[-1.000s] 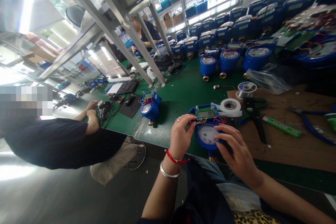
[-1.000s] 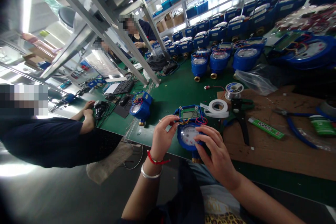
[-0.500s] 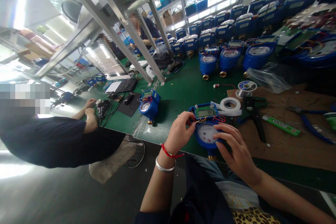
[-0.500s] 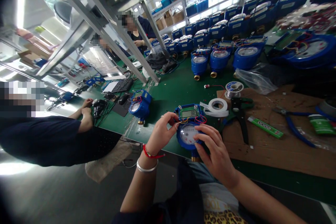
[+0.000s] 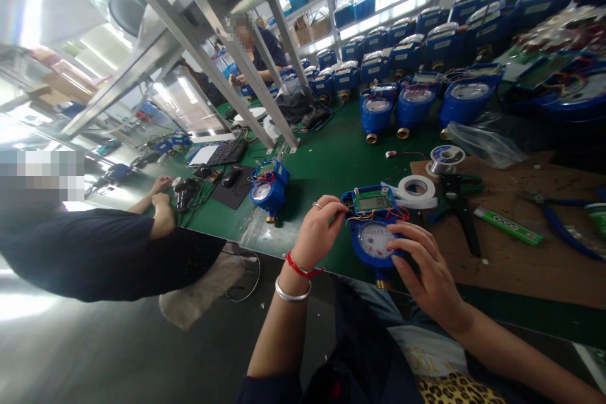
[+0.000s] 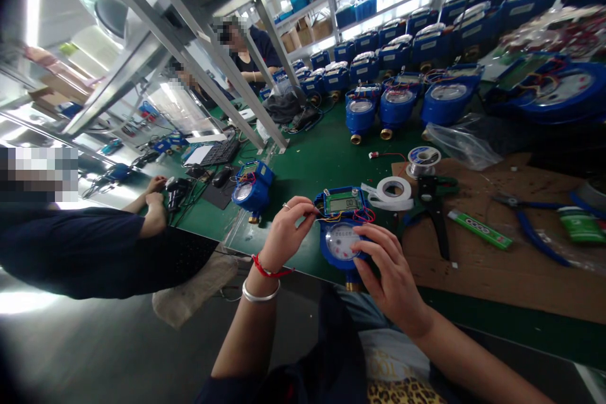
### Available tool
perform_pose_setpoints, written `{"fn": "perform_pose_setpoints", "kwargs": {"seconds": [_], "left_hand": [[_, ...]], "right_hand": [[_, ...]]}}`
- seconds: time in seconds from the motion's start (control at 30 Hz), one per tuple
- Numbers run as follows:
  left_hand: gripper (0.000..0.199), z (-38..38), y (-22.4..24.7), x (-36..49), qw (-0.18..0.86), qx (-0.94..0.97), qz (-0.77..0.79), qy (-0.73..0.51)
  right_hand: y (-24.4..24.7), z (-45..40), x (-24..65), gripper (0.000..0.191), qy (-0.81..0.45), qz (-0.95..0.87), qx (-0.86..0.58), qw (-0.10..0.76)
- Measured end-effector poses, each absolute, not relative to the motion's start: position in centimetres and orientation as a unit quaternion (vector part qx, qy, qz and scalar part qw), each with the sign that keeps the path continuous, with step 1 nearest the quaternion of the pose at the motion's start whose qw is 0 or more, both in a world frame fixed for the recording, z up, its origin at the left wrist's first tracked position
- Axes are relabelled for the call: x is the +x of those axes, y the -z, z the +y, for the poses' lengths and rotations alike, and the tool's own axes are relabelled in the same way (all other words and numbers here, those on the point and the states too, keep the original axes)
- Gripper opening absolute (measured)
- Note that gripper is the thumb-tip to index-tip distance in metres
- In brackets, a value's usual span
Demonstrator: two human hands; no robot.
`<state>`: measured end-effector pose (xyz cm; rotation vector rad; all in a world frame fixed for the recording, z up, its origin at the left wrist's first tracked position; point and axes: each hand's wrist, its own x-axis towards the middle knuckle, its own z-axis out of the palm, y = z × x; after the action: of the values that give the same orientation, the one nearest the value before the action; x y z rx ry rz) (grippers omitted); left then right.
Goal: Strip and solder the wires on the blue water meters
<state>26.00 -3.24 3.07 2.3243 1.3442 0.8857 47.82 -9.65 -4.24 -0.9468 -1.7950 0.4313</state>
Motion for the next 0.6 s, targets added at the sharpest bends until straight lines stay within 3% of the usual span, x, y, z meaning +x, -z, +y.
{"fn": "perform_pose_setpoints", "kwargs": {"seconds": [0.33, 0.6], "left_hand": [[0.010, -4.6, -0.6, 26.5, 0.373, 0.613, 0.486, -0.499], [0.015, -6.1, -0.2, 26.6, 0.356, 0.599, 0.492, -0.522]], "right_hand": [[4.4, -9.6, 47.8, 0.022, -0.178, -0.747, -0.391, 0.507], [4.3, -9.7, 47.7, 0.022, -0.176, -0.745, -0.396, 0.507]]}}
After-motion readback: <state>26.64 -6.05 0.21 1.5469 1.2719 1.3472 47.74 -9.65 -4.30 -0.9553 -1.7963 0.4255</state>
